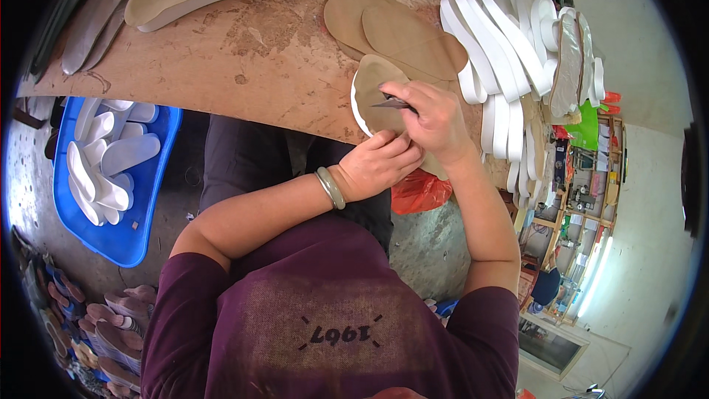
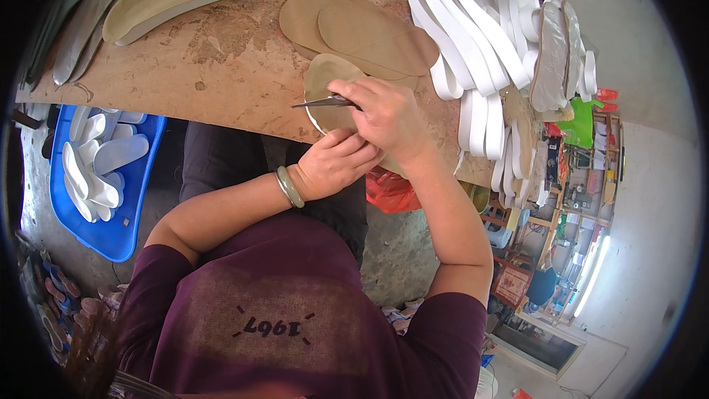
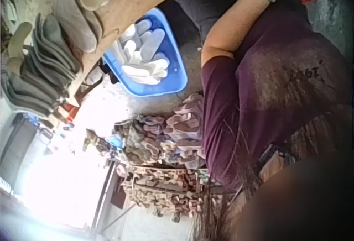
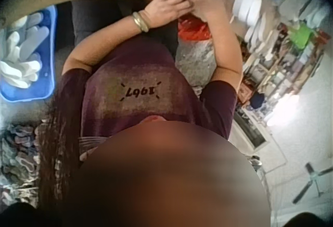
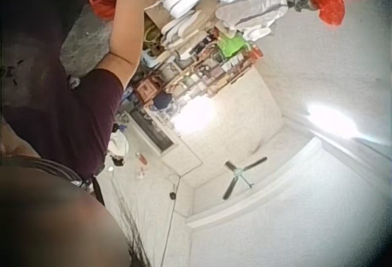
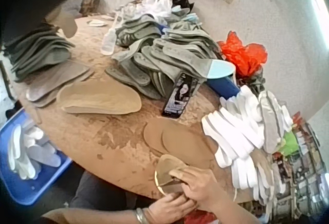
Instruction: Cutting and trimming excess material from shoe insoles using scissors.
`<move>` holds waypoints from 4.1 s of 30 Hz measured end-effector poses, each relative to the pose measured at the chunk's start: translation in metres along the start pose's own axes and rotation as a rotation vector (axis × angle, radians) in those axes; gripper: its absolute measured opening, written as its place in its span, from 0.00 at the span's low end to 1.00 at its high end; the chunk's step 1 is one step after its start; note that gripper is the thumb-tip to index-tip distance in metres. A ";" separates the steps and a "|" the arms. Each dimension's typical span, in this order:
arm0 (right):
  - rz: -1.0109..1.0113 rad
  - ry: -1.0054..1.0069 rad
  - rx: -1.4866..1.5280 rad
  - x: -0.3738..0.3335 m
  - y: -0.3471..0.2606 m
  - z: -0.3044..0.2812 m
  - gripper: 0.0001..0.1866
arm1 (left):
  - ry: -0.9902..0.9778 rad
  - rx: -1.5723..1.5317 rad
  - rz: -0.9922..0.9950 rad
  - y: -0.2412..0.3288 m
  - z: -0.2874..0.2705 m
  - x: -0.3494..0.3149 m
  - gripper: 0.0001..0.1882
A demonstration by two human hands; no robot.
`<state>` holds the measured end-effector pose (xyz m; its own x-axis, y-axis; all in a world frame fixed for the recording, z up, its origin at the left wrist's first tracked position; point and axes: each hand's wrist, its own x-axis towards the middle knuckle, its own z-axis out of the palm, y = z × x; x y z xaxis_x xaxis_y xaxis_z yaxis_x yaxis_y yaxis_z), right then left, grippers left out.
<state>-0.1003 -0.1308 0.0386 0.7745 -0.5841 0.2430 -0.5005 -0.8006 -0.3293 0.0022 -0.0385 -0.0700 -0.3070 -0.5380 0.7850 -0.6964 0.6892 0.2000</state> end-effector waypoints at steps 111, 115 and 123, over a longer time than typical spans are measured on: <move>0.558 0.718 0.999 -0.047 0.018 -0.020 0.13 | -0.346 -0.371 -0.323 -0.025 -0.081 0.025 0.25; 0.303 0.740 1.009 -0.041 0.014 -0.008 0.15 | -0.385 -0.118 -0.450 -0.002 -0.087 0.038 0.28; 0.151 0.121 0.571 -0.007 -0.005 0.005 0.12 | -0.393 -0.128 -0.412 0.008 -0.080 0.028 0.38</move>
<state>-0.1013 -0.1223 0.0338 0.6449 -0.7235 0.2463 -0.2885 -0.5289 -0.7982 0.0397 -0.0097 0.0002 -0.2621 -0.8969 0.3561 -0.7329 0.4251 0.5312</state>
